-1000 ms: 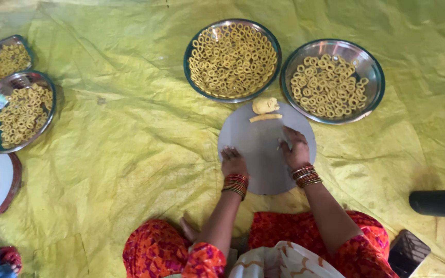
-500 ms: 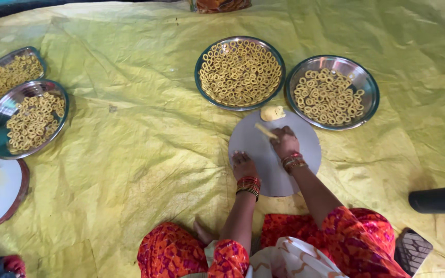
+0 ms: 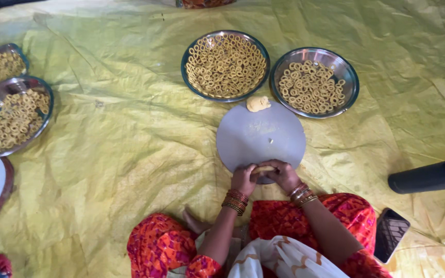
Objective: The person sits on a yellow floor covering and shapes dough into ring-shaped snacks. They roll small pieces of dough into thin ropes on a grey board, then join the ends to form rings, placing the finished pieces into metal bowls.
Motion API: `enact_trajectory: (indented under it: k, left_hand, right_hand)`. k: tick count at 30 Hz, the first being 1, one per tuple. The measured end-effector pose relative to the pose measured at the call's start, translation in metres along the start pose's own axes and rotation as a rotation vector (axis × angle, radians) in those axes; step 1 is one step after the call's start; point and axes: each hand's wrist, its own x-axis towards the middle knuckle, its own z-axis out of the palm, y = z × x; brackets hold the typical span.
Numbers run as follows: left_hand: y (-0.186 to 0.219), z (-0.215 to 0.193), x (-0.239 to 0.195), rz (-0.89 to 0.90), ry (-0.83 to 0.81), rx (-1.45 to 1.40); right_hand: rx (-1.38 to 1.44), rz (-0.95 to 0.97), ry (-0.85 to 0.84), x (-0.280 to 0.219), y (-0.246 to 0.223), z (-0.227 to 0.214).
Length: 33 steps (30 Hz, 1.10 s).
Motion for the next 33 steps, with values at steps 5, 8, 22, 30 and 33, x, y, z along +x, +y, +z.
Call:
enact_trajectory:
  k: [5,8,22,30,33]
  left_hand:
    - [0.018,-0.004,0.003,-0.093,-0.09,0.01]
    - [0.021,-0.007,0.013,-0.232,-0.192,0.048]
    - [-0.024,-0.027,0.176,-0.339,0.294,0.072]
    - [-0.055,0.02,0.221,-0.355,0.371,-0.416]
    - [-0.052,-0.005,0.182,-0.249,0.254,-0.217]
  right_hand:
    - [-0.048,-0.065,-0.003,0.009,0.009,-0.008]
    - [-0.132,-0.076,0.09,0.02,0.01,-0.004]
    - [-0.409,-0.011,0.579,0.07,0.03,-0.024]
    - [-0.522,0.02,0.513,0.068,0.036,-0.01]
    - [-0.517,0.01,0.541,0.069,0.035,-0.012]
